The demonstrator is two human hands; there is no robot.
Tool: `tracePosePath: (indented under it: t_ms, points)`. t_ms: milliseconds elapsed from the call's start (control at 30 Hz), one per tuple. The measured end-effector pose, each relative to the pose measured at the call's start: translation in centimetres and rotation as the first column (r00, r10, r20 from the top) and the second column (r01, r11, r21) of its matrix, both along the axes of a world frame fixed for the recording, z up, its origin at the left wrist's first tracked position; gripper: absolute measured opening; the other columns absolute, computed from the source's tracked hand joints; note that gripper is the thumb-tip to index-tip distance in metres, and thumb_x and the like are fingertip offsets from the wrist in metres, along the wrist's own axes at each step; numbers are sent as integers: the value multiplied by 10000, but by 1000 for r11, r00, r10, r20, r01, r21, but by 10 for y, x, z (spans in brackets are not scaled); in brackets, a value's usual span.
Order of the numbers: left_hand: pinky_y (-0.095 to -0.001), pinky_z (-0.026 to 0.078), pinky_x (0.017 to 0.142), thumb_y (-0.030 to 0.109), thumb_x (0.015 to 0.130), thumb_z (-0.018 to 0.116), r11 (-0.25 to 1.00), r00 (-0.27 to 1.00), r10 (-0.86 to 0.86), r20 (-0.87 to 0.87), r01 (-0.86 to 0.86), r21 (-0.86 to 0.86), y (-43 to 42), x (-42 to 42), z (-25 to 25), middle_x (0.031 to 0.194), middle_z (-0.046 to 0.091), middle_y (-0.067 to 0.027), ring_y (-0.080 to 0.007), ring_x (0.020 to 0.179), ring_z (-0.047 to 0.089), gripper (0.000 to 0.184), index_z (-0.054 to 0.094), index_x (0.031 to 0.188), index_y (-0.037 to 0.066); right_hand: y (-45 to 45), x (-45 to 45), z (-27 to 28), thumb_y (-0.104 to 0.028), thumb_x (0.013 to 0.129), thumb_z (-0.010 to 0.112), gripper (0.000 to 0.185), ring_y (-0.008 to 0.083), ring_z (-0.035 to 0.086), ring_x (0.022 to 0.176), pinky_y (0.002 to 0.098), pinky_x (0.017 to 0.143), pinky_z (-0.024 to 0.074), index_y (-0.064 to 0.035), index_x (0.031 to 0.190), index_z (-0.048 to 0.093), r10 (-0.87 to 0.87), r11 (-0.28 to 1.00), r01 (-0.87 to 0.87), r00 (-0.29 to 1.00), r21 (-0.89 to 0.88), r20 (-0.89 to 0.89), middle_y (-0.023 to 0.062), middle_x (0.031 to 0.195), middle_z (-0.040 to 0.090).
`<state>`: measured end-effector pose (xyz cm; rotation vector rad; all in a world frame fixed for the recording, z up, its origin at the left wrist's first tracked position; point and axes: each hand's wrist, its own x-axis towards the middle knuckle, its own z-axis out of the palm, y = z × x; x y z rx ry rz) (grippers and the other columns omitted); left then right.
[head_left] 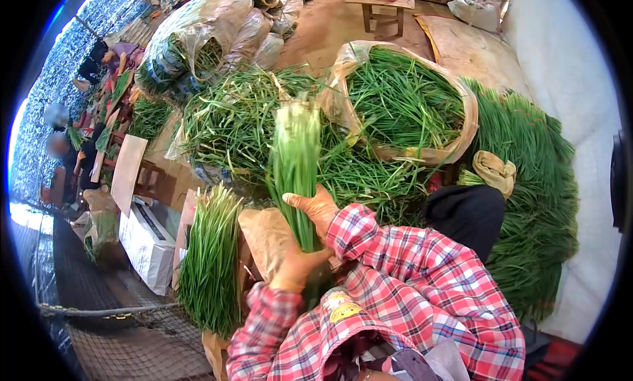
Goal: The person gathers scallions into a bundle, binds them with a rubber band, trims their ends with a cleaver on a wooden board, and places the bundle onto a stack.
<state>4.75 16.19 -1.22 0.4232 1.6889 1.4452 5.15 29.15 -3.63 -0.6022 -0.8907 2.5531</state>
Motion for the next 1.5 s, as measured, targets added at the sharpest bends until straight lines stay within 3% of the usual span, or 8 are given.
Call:
tracePosePath:
  t_ms: [167, 300, 367, 633, 933, 1200, 1433, 1500]
  points:
    - [-270, 448, 502, 25, 706, 640, 1000, 970, 6, 244, -4, -11, -12, -8, 12, 651, 581, -52, -147, 513, 536, 225, 593, 924, -1, 36, -3, -1, -488, 659, 731, 885, 339, 389, 1212, 448, 1010, 320, -38, 1320, 352, -26, 996, -3, 945, 88, 326, 209, 1274, 448]
    - [-277, 411, 462, 40, 715, 599, 987, 935, -86, 343, 127, -98, -34, -23, 17, 543, 521, -77, -167, 456, 495, 162, 593, 864, -24, 79, -5, -20, -619, 778, 511, 841, 291, 612, 822, 359, 718, 525, 49, 1271, 381, -111, 866, -128, 893, 483, 436, 268, 1150, 525]
    - [-276, 401, 459, 40, 708, 596, 989, 933, -62, 354, 104, -102, -47, -25, 20, 522, 502, -81, -173, 438, 478, 165, 583, 855, -36, 91, -4, -33, -473, 872, 499, 441, 136, 499, 398, 259, 387, 406, -76, 998, 643, -171, 931, 44, 930, 362, 326, 78, 570, 590]
    - [-272, 411, 445, 9, 698, 628, 996, 893, 5, 450, 36, -81, -92, -29, 28, 549, 549, -98, -183, 441, 511, 126, 600, 811, -40, 185, 25, -46, -269, 857, 592, 201, 79, 386, 433, 227, 387, 351, -78, 901, 638, -373, 927, 375, 911, 22, 177, -6, 556, 478]
    - [-252, 414, 459, 26, 676, 691, 990, 942, -38, 334, 81, -117, -93, -30, 27, 638, 595, -76, -155, 474, 539, 186, 606, 835, -23, 113, 6, 11, -399, 821, 613, 518, 159, 622, 723, 269, 557, 512, -16, 1158, 524, 424, 654, -623, 771, 429, 474, 120, 934, 651]
    - [-261, 421, 438, 20, 672, 660, 995, 931, 1, 365, 35, -92, -112, -30, 17, 607, 579, -86, -172, 457, 535, 196, 591, 847, -35, 163, 13, -13, -109, 829, 578, 207, 110, 496, 466, 234, 463, 470, -13, 1011, 602, -151, 971, 98, 959, 218, 238, 61, 712, 623]
    - [-316, 420, 406, 58, 691, 624, 1000, 924, -11, 383, 2, 24, -120, -33, 8, 590, 545, -123, -197, 403, 493, 218, 553, 861, -59, 125, 45, -4, -340, 752, 682, 470, 241, 513, 1113, 351, 988, 376, -130, 1160, 579, 466, 388, -610, 777, 691, 424, 120, 1207, 548]
    - [-317, 425, 413, 53, 691, 619, 999, 918, -40, 395, 28, 36, -123, -35, 4, 616, 555, -124, -195, 411, 496, 232, 548, 881, -59, 75, 48, 5, -377, 729, 681, 541, 244, 556, 1036, 341, 932, 424, -163, 1207, 544, 414, -124, -516, 749, 847, 517, 106, 1139, 590]
